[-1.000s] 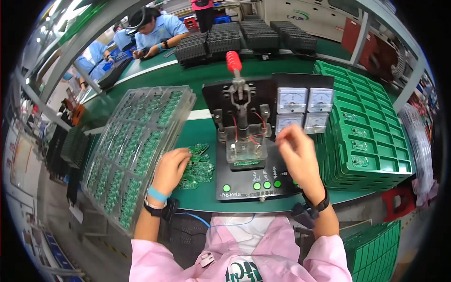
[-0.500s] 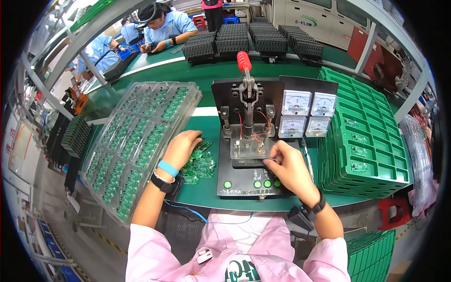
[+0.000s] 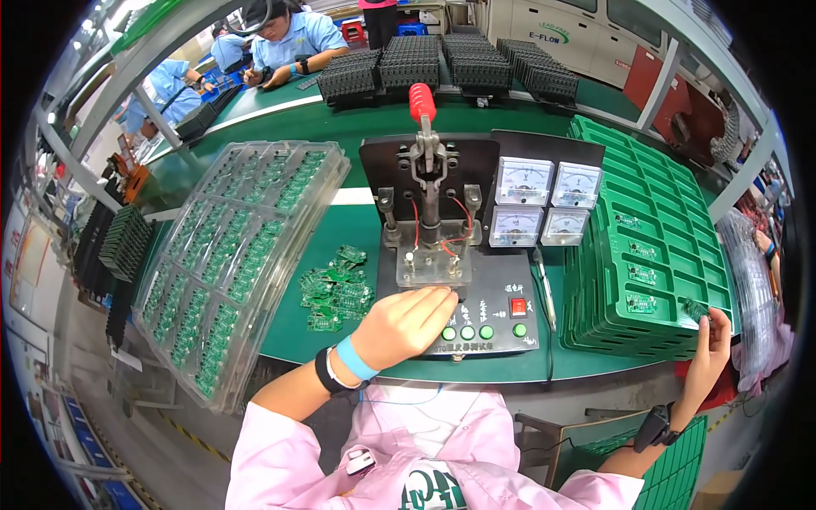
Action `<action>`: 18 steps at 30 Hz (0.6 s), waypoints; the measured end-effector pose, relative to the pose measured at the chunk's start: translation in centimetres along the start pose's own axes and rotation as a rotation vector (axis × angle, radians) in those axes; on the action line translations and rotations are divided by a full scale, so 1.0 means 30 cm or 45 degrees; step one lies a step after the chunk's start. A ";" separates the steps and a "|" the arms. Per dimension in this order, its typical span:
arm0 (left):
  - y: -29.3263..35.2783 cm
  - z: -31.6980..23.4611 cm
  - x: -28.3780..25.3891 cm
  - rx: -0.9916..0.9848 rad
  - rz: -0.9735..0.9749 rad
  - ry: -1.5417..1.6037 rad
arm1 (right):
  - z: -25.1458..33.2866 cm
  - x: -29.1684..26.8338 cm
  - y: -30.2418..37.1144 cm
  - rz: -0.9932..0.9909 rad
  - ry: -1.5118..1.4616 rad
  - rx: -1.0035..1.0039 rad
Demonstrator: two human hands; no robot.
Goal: The person picks up a circuit board, places it into a testing machine, and pulls a lever. After pressing buttons on the machine, the person removes the circuit board and places it into a slot in a green tray.
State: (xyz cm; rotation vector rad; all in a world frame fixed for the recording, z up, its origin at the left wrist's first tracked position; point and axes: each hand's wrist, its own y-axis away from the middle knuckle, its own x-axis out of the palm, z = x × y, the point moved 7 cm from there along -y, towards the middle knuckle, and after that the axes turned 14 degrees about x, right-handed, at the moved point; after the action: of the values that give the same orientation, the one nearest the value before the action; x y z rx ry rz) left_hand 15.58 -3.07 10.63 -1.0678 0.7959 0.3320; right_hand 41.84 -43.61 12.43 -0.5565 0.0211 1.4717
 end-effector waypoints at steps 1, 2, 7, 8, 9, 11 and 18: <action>-0.001 0.014 0.022 -0.047 0.044 0.055 | -0.021 -0.001 -0.011 0.021 0.016 0.041; -0.003 0.027 0.043 -0.094 0.088 0.111 | -0.035 -0.006 -0.017 0.019 0.015 0.045; -0.023 0.001 0.068 0.085 0.189 0.145 | -0.018 -0.001 -0.034 -0.036 0.344 -0.073; -0.022 -0.005 0.071 0.090 0.202 0.146 | 0.018 0.026 -0.034 -0.084 0.466 -0.196; -0.018 -0.009 0.073 0.060 0.217 0.121 | 0.043 0.049 -0.022 -0.132 0.588 -0.319; -0.005 -0.008 0.077 -0.007 0.231 0.067 | 0.060 0.080 -0.012 -0.178 0.605 -0.356; -0.008 -0.031 0.080 -0.047 0.385 -0.044 | 0.223 0.183 0.140 -0.363 0.532 -0.561</action>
State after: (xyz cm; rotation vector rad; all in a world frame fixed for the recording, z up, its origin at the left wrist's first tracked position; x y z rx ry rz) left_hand 16.97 -4.29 8.82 -0.9735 0.9248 0.6218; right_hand 36.43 -36.08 14.95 -1.1708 -0.0541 1.0614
